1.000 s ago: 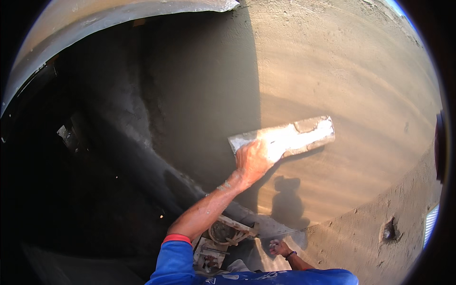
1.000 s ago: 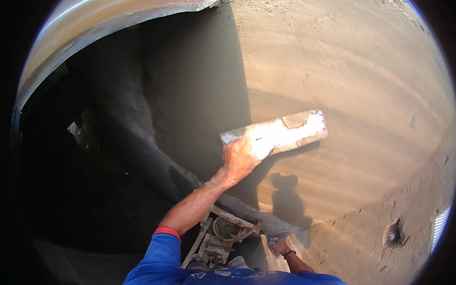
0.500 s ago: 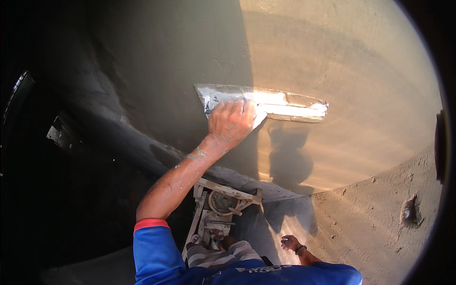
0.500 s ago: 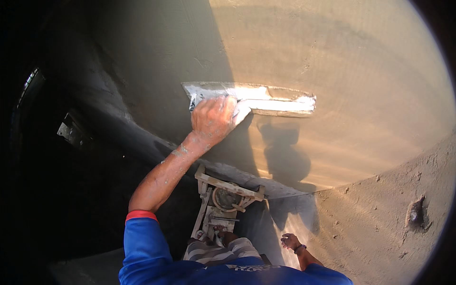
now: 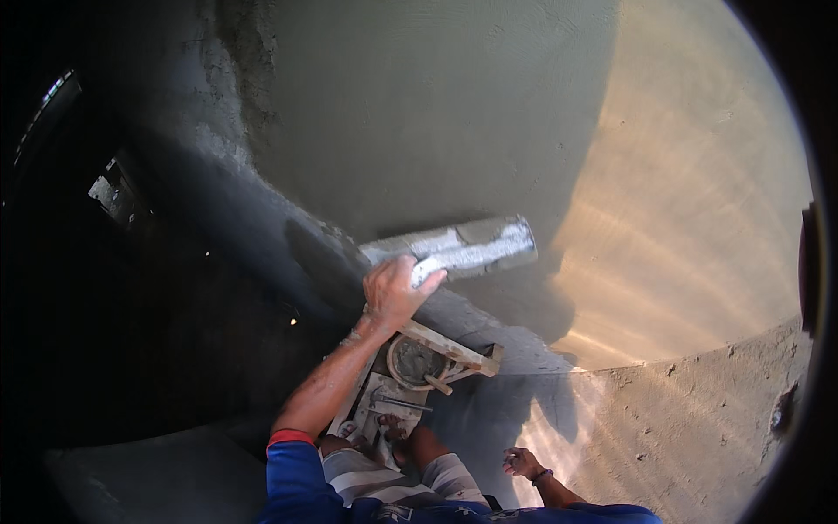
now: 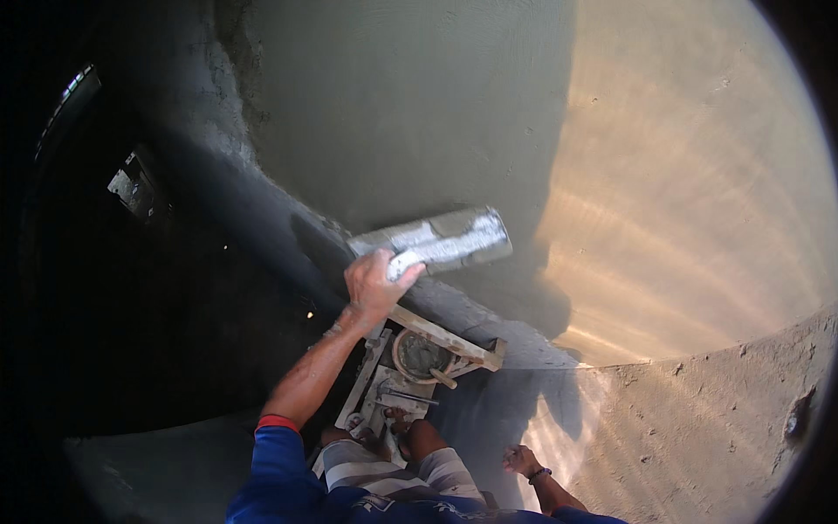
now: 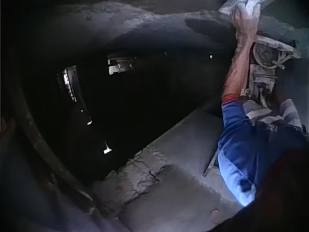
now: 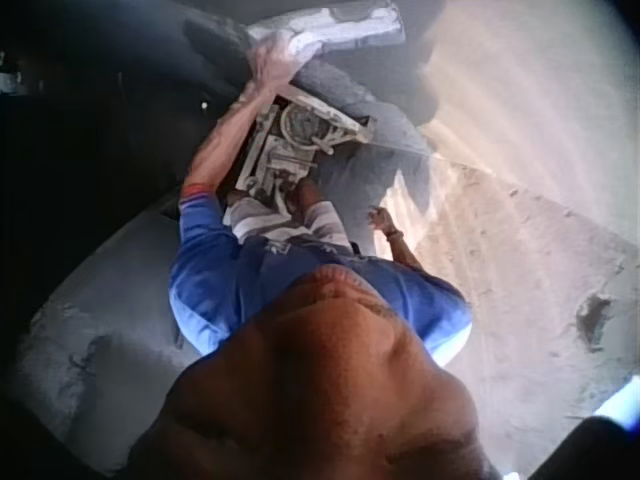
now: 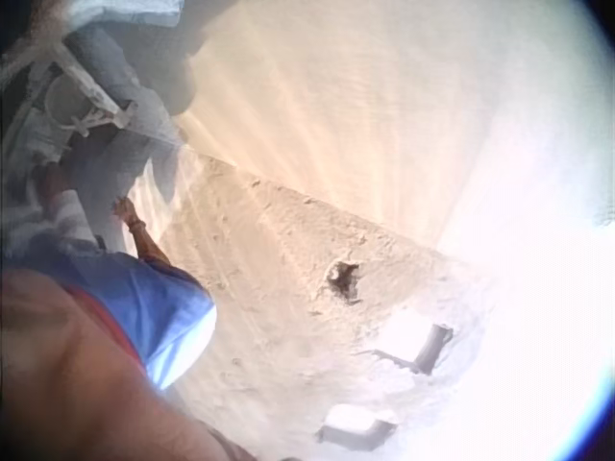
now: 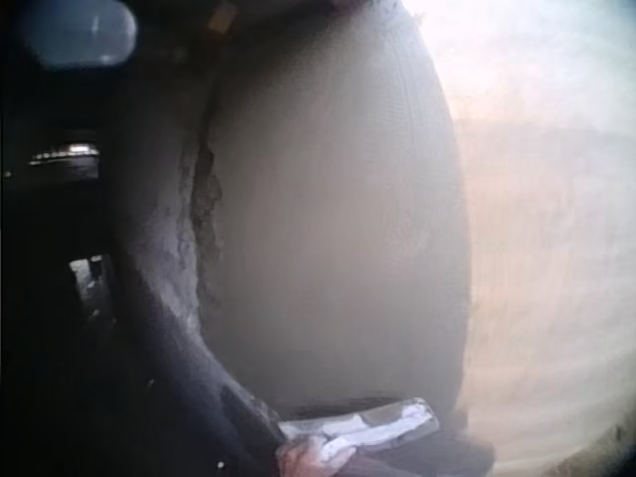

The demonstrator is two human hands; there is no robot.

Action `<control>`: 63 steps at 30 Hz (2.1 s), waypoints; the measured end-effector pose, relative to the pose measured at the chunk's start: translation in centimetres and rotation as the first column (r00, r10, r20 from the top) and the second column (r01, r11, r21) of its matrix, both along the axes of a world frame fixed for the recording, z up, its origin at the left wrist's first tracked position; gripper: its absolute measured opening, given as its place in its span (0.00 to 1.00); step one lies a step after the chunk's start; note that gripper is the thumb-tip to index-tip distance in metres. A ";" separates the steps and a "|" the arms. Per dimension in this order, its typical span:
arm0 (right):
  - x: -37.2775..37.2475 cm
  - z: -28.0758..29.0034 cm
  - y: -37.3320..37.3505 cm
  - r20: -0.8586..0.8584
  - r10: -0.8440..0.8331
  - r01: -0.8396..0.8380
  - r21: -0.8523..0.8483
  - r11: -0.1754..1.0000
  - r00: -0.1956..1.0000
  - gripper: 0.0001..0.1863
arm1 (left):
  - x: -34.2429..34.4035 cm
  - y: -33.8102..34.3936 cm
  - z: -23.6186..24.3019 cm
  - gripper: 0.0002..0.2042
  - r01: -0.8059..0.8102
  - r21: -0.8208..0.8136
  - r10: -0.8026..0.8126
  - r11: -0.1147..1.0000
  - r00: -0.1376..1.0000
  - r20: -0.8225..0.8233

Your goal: The person applies wet plaster to a wall using a trowel and a wooden board, smoothing it across the surface and refilling from a bucket.

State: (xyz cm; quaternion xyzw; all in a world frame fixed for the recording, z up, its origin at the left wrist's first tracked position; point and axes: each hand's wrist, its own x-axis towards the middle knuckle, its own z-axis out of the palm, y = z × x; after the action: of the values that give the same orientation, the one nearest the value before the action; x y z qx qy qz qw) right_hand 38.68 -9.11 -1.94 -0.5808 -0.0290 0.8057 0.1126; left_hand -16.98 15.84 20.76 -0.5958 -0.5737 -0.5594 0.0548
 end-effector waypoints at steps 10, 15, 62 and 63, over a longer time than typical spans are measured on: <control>-0.8 4.5 3.3 0.352 0.189 -0.296 0.279 0.914 0.917 0.25 | -12.2 10.6 21.6 0.19 -0.397 0.206 0.427 0.894 0.895 -0.131; 1.3 -0.9 0.7 0.186 0.185 -0.219 0.183 0.958 0.965 0.26 | -3.9 9.5 3.1 0.21 -0.114 0.325 0.197 0.939 0.952 -0.235; -16.4 -3.0 6.4 0.544 0.705 -0.889 0.232 0.395 0.455 0.18 | 6.9 -15.5 -22.9 0.22 0.237 -0.949 0.292 0.206 0.911 0.291; -17.8 -3.6 7.5 0.532 0.713 -0.888 0.227 0.401 0.458 0.18 | 6.0 -15.9 -23.5 0.23 0.284 -0.951 0.361 0.124 0.880 0.310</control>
State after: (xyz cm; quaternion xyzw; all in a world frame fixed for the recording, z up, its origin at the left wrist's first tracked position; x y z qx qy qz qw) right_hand 20.87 -1.63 -5.53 -0.5768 -0.5257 0.6032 -0.1648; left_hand -11.03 -0.03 -2.77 -0.3067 -0.8061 -0.1612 -0.4798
